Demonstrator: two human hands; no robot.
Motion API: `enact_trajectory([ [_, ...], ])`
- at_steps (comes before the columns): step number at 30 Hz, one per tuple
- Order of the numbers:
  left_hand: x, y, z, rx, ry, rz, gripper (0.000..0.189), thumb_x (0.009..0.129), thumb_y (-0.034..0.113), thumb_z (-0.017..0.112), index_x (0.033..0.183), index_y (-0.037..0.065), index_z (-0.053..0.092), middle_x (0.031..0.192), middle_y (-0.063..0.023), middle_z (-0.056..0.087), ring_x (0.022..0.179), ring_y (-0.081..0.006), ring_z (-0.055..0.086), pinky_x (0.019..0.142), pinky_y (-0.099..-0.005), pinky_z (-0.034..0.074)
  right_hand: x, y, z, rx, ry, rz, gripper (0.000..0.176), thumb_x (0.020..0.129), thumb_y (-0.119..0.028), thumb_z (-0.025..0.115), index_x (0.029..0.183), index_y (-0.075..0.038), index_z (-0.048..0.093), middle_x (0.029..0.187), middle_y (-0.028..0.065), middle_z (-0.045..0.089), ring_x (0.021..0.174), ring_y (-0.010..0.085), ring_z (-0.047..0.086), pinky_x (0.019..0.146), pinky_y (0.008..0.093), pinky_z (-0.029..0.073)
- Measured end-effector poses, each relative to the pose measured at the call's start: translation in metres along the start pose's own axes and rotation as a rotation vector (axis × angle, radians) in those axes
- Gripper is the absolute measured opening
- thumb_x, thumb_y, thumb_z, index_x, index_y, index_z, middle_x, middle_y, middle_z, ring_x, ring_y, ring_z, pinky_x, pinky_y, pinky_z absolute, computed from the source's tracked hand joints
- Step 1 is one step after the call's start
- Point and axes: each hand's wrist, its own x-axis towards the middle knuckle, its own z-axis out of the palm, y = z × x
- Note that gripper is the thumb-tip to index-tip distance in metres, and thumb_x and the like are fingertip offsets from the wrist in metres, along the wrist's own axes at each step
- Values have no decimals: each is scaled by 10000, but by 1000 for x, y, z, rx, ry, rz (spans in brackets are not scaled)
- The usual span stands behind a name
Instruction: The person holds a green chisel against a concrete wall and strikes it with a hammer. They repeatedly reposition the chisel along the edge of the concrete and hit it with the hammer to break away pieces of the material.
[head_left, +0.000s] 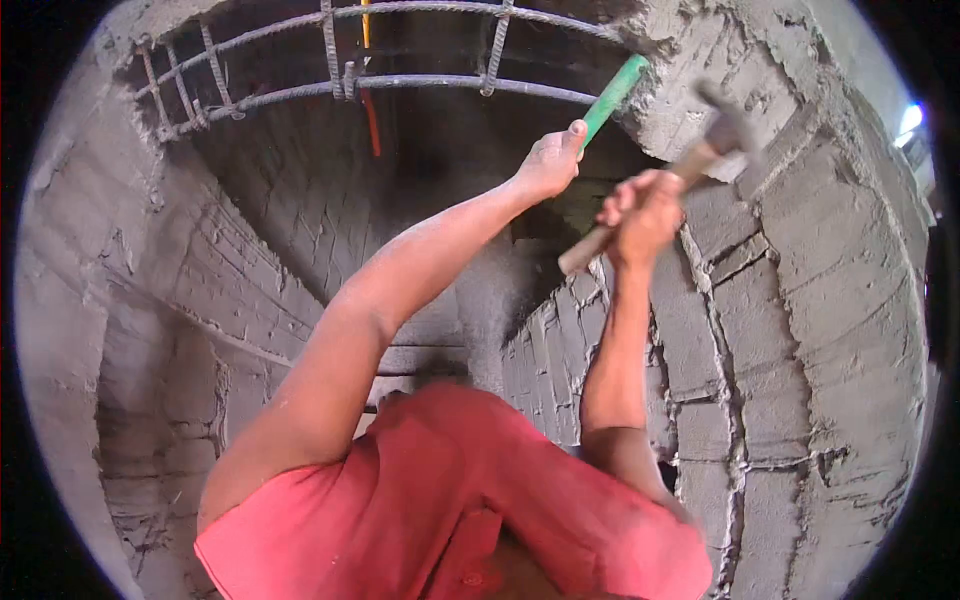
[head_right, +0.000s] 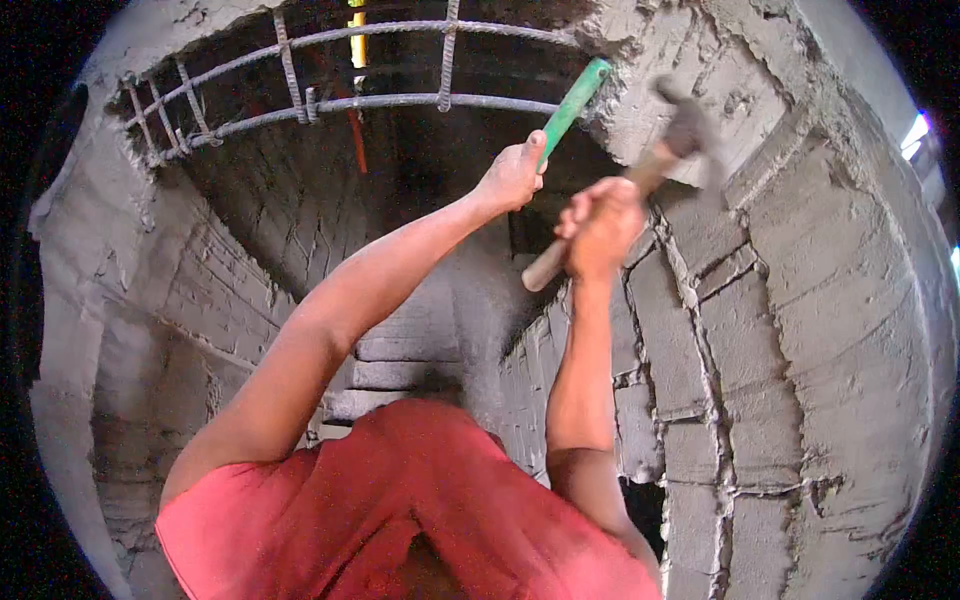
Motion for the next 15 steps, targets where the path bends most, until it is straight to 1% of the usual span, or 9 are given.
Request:
enact_trajectory([
  [3,-2,-4,-1,-110,-16,-24,824,872,840,200,695,87,486,542,-12,447,441,-149,454,433,-326,366,-11,-59,-23,685,-58,-183,611,951,-693,367,936,-100,511,722,42,494,554,183,489,510,336,449],
  [4,-2,-1,0,-117,-20,-26,824,872,840,200,695,87,486,542,-12,447,441,-149,454,433,-326,366,-8,-93,-28,690,-103,-437,664,935,-734,322,934,-106,540,691,43,486,524,189,470,503,348,442],
  [5,-2,1,-2,-131,-41,-38,814,866,845,218,707,91,481,539,-5,440,436,-140,446,425,-322,361,-10,-127,-24,47,193,-852,738,852,-834,329,871,-136,567,643,30,475,497,184,439,503,336,426],
  [6,-4,-1,-5,-145,-60,-58,804,860,850,236,720,95,477,537,1,432,431,-130,438,418,-317,355,-6,-164,-46,342,-97,-924,791,737,-931,350,781,-170,561,594,16,459,483,185,421,507,335,417],
  [7,-3,-3,-5,-143,-51,-63,804,860,850,236,720,95,477,537,1,432,431,-130,438,418,-317,355,-9,-178,-46,349,-102,-917,791,737,-931,350,781,-170,561,594,16,459,483,185,421,507,335,417],
  [9,-4,-6,-1,-226,-75,-60,776,851,854,275,720,111,455,530,15,414,432,-110,427,413,-304,349,-14,-189,-45,384,42,-1369,824,646,-986,371,735,-187,553,592,5,464,503,180,436,513,325,401],
  [11,-3,-5,1,-256,-86,-51,754,854,847,288,708,123,437,525,24,406,427,-100,418,402,-304,339,0,-69,-22,200,-70,-1031,692,780,-834,511,806,-148,602,611,5,503,541,135,475,512,314,422],
  [13,-5,-2,0,-237,-48,-23,762,853,848,279,720,116,442,521,19,407,416,-107,414,396,-306,333,-2,19,-4,-298,6,158,437,1035,-428,450,830,-45,499,601,40,505,464,140,478,456,278,437],
  [15,-29,-1,11,-241,-120,-52,767,860,839,287,727,103,453,523,15,411,416,-117,416,404,-313,339,-2,24,-2,-245,-22,158,397,1051,-408,403,873,-60,472,607,41,497,463,133,463,443,289,424],
])
